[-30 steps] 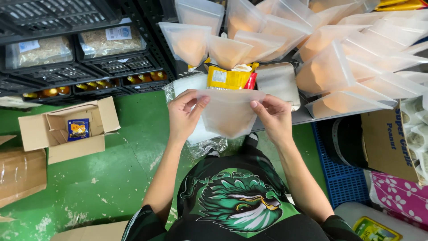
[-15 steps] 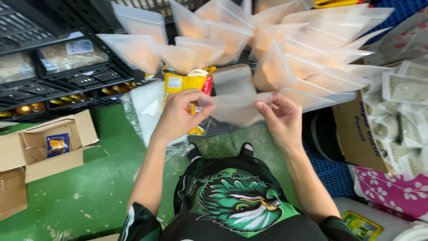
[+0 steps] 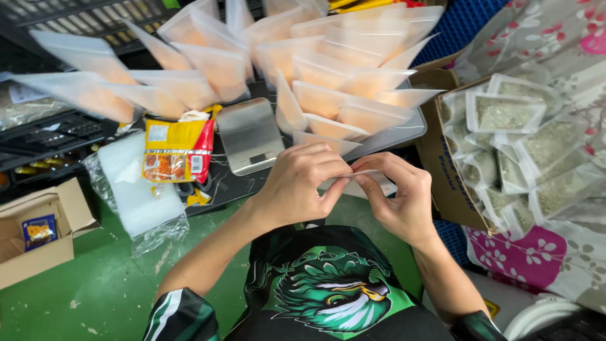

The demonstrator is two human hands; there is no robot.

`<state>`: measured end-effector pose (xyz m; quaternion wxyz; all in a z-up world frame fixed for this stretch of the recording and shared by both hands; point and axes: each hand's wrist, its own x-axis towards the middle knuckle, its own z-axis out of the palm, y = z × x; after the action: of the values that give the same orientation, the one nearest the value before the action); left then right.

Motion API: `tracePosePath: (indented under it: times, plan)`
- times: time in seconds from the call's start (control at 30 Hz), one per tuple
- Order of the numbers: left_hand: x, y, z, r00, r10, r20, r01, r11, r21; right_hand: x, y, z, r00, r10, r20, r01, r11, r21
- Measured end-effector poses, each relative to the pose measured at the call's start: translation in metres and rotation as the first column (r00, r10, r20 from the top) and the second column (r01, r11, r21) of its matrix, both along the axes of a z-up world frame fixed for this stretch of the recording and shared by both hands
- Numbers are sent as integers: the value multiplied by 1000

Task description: The person portions a powdered food product from a yellow and red pouch into multiple clear plastic bags using a digital scale. They also place a small blue packet into a bag and arrange filled bags into a cardboard box.

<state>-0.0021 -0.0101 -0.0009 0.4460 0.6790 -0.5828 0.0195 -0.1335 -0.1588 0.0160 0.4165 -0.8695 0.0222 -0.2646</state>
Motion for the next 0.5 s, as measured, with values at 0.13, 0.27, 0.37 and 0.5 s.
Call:
tracePosePath:
  times: [0.13, 0.27, 0.37, 0.5]
  plan:
    - [0, -27, 11, 998, -57, 27, 56, 998, 23, -7, -19, 7, 997, -73, 25, 73, 997, -6]
    - [1, -48, 31, 987, -160, 35, 161, 986, -35, -17, -31, 14, 988, -135, 75, 134, 991, 15]
    - [11, -77, 43, 974, -206, 96, 216, 970, -114, -25, -56, 21, 963, -218, 157, 212, 976, 56]
    - [23, -104, 42, 963, -210, 170, 237, 958, -163, -33, -91, 16, 930, -278, 240, 253, 959, 131]
